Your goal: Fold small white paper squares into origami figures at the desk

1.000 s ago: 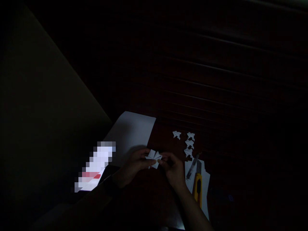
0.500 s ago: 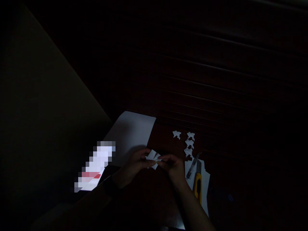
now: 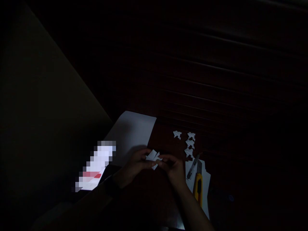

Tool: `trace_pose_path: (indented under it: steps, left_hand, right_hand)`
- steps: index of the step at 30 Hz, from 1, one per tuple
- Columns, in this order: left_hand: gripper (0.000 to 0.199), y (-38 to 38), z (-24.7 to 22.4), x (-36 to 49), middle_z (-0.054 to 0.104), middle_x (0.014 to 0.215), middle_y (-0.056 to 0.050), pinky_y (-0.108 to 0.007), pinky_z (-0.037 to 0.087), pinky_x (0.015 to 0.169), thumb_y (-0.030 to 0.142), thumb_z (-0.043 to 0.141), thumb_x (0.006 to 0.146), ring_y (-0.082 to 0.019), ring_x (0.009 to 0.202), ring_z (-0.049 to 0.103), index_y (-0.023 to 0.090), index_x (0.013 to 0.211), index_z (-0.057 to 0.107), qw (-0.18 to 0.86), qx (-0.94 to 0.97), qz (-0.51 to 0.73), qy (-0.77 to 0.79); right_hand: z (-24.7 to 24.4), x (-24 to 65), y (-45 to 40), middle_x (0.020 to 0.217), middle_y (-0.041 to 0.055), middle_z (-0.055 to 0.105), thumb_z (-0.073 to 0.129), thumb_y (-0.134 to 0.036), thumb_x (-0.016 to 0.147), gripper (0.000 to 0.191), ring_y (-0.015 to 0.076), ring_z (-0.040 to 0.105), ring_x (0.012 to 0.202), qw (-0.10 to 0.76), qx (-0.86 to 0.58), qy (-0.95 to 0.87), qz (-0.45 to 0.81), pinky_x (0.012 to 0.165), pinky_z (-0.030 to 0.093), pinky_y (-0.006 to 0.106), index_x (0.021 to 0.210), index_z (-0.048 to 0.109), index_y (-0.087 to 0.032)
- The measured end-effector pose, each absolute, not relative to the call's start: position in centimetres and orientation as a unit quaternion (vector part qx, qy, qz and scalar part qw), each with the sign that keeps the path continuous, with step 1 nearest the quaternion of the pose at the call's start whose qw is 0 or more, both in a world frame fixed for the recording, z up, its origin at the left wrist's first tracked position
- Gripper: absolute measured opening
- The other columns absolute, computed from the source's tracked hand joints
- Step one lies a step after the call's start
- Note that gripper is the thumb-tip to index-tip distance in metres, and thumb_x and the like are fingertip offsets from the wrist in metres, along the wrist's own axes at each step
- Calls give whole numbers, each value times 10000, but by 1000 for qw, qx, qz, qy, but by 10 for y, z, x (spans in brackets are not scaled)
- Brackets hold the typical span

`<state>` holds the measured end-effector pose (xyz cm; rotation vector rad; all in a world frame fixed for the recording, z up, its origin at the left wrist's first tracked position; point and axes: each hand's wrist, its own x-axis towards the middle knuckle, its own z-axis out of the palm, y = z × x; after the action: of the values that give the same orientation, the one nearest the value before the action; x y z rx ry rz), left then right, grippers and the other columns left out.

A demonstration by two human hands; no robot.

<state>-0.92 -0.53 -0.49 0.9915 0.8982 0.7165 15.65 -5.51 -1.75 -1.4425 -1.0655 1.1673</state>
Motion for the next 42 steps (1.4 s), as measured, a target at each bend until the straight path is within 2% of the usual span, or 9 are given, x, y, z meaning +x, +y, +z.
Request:
trace_pose_path:
  steps: [7,12,17,20,31,42]
  left_hand:
    - [291,-6,-10,-8,645,803,-40,-266,461,626,153,694,621,-167,717,609,141,899,609,704,480,335,402]
    - [307,-6,-9,-8,637,797,-41,-258,458,599,152,689,624,-157,686,604,139,917,600,724,445,329,412]
    - [348,-6,-5,-12,633,819,-56,-283,473,622,172,710,615,-165,689,611,139,943,600,758,401,315,407]
    - [374,-5,-4,-15,634,837,-57,-297,481,642,188,730,605,-175,710,617,152,953,599,772,384,309,402]
    - [391,-2,-3,-21,621,918,-73,-350,482,733,175,727,618,-193,801,612,150,984,593,801,359,287,384]
    - [302,-3,-1,-20,628,939,-86,-374,481,777,207,712,649,-209,853,608,144,927,611,803,358,300,369]
  right_hand:
    - [-15,150,-56,848,31,682,621,-217,758,61,192,617,818,466,-618,-501,387,759,459,314,772,679,-208]
    - [-15,147,-63,1074,48,618,535,-133,803,165,205,565,998,483,-597,-591,246,877,428,371,790,670,-226]
    - [-16,150,-71,1145,71,579,484,-72,808,286,229,534,1052,461,-542,-684,161,860,445,418,962,648,-248]
    - [-18,152,-72,1150,72,574,479,-63,809,317,231,538,1048,460,-523,-701,152,836,464,414,1006,635,-257]
    - [-16,154,-67,1111,55,583,482,-108,838,283,200,577,992,479,-504,-682,228,801,502,352,966,666,-281]
    - [-17,155,-66,1162,48,556,501,-107,824,311,202,571,1001,470,-508,-686,225,802,506,360,997,660,-311]
